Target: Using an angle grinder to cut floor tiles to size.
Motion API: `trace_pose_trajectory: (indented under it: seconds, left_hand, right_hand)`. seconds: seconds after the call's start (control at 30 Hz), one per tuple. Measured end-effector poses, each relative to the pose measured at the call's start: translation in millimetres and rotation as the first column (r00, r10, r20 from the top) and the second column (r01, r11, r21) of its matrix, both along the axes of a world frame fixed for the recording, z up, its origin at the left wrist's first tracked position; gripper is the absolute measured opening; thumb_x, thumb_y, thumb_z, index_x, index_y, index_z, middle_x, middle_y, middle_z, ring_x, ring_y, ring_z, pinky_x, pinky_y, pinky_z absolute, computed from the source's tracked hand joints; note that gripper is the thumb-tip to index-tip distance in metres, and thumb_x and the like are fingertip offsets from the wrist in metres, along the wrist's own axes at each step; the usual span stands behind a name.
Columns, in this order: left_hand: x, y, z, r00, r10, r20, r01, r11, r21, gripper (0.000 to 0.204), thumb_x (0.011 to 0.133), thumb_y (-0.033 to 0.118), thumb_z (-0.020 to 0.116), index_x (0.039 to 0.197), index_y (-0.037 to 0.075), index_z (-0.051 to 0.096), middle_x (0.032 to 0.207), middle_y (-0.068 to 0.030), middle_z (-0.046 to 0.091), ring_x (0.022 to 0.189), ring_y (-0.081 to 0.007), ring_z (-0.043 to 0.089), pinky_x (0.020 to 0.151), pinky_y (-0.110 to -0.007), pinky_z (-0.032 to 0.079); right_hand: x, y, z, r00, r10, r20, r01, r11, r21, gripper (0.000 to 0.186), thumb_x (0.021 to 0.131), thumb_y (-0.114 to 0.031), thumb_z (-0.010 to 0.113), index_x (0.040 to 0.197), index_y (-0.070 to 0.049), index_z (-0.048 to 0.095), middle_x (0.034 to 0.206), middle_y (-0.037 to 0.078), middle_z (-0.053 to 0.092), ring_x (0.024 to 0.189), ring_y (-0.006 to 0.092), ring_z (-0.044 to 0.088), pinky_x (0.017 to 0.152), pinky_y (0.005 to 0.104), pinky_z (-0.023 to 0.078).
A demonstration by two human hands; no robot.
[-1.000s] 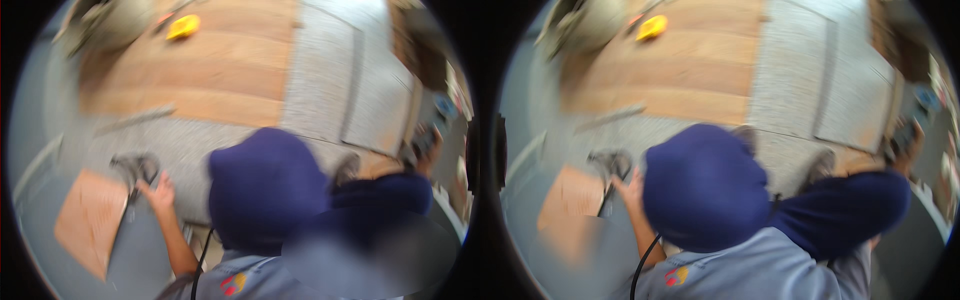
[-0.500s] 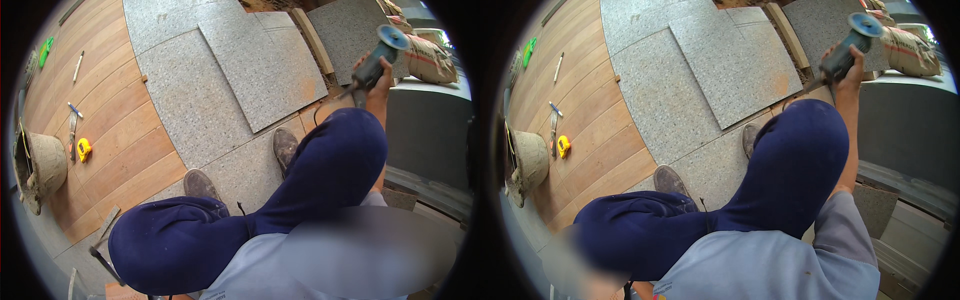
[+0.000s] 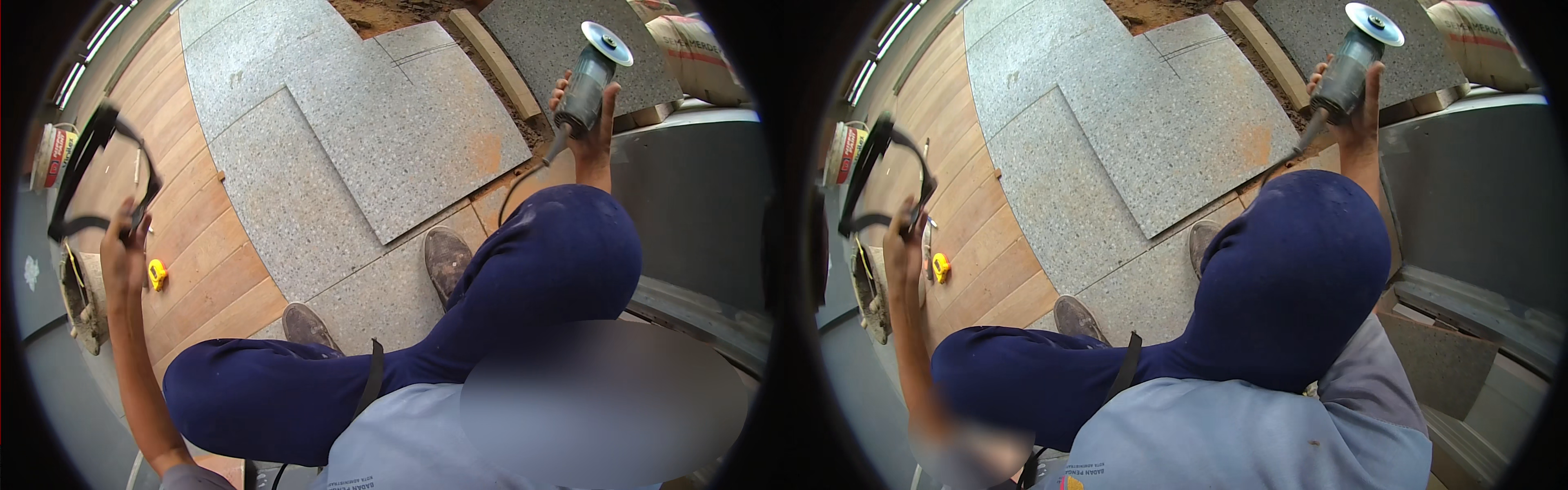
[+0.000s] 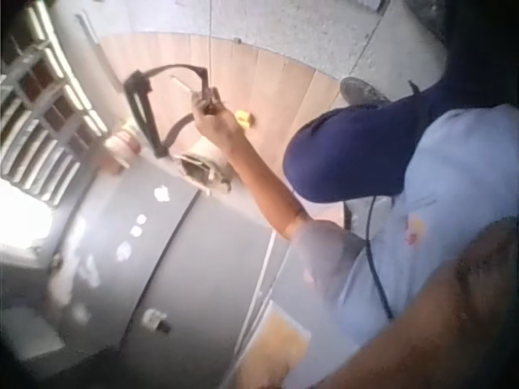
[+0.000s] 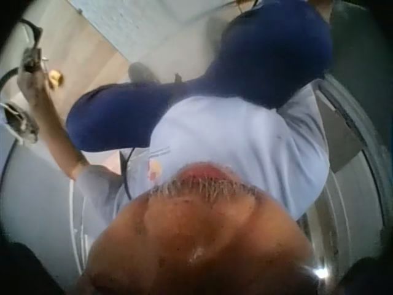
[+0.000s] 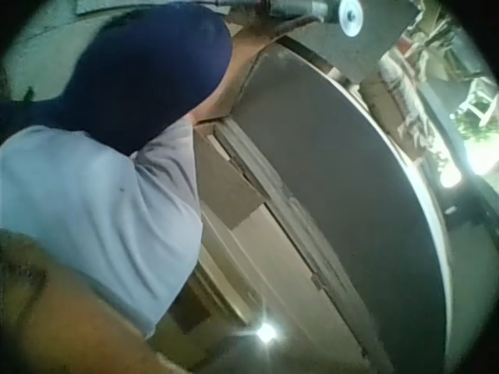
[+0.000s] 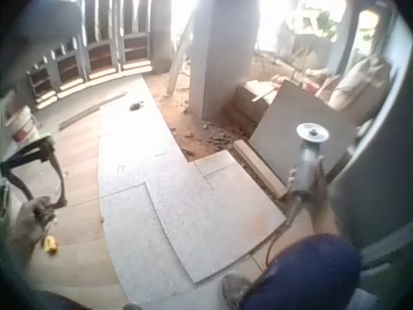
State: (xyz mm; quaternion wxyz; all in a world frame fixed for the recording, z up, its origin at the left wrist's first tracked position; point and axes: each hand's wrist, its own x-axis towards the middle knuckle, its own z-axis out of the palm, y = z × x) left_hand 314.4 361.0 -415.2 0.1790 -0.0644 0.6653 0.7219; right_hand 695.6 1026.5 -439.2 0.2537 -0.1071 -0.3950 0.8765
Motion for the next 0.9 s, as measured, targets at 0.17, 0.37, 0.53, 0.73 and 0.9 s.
trace_pose_trajectory:
  seconds: [0.17, 0.37, 0.53, 0.73, 0.9]
  left_hand:
    - [8.8, 157.7, 37.0, 0.979, -0.204, 0.017, 0.203, 0.978, 0.037, 0.02, 0.093, 0.0, 0.055, 0.108, -0.013, 0.059, 0.131, -0.0216, 0.059, 0.123, -0.0332, 0.059, 0.112, -0.042, 0.047]
    - [66.1, 306.6, 32.3, 0.921, -0.368, 0.127, 0.359, 0.929, 0.09, 0.04, 0.092, 0.001, 0.051, 0.127, -0.018, 0.053, 0.129, -0.0285, 0.06, 0.12, -0.0295, 0.06, 0.112, -0.034, 0.045]
    - [97.4, 361.3, 19.9, 0.909, -0.375, 0.18, 0.364, 0.927, 0.094, 0.044, 0.091, 0.004, 0.053, 0.127, -0.02, 0.051, 0.13, -0.0284, 0.058, 0.115, -0.0277, 0.06, 0.108, -0.035, 0.047]
    - [130.3, 403.4, 14.1, 0.954, -0.288, 0.083, 0.265, 0.94, 0.215, 0.052, 0.088, 0.008, 0.057, 0.131, -0.02, 0.045, 0.119, -0.027, 0.057, 0.106, -0.0296, 0.063, 0.097, -0.041, 0.054]
    - [162.3, 421.0, 29.6, 0.966, -0.242, 0.091, 0.217, 0.949, 0.228, 0.056, 0.088, 0.025, 0.063, 0.124, -0.018, 0.051, 0.104, -0.0237, 0.064, 0.09, -0.0315, 0.069, 0.085, -0.047, 0.061]
  right_hand:
    - [-11.2, 14.1, -15.3, 0.877, -0.125, 0.463, 0.059, 0.986, 0.154, 0.058, 0.071, -0.027, 0.08, 0.11, 0.008, 0.054, 0.085, 0.017, 0.066, 0.061, 0.0265, 0.069, 0.061, 0.0381, 0.063]
    - [-22.1, 17.9, -65.1, 0.767, -0.157, 0.622, 0.018, 0.974, 0.224, 0.06, 0.069, -0.031, 0.081, 0.109, 0.006, 0.055, 0.081, 0.014, 0.065, 0.057, 0.0194, 0.067, 0.052, 0.0312, 0.059]
    - [-30.5, 27.2, -86.4, 0.763, -0.106, 0.637, 0.021, 0.99, 0.139, 0.06, 0.072, -0.034, 0.079, 0.109, 0.008, 0.056, 0.08, 0.015, 0.065, 0.057, 0.0204, 0.067, 0.051, 0.0318, 0.059]
    - [-23.2, 39.1, -97.6, 0.766, -0.17, 0.619, 0.12, 0.985, 0.122, 0.058, 0.077, -0.04, 0.077, 0.101, 0.011, 0.061, 0.077, 0.015, 0.067, 0.056, 0.0205, 0.069, 0.053, 0.03, 0.061]
    - [-27.4, 34.5, -102.3, 0.74, -0.036, 0.671, -0.031, 0.996, 0.087, 0.056, 0.076, -0.035, 0.078, 0.107, 0.007, 0.058, 0.08, 0.014, 0.065, 0.058, 0.0197, 0.068, 0.053, 0.0295, 0.06]
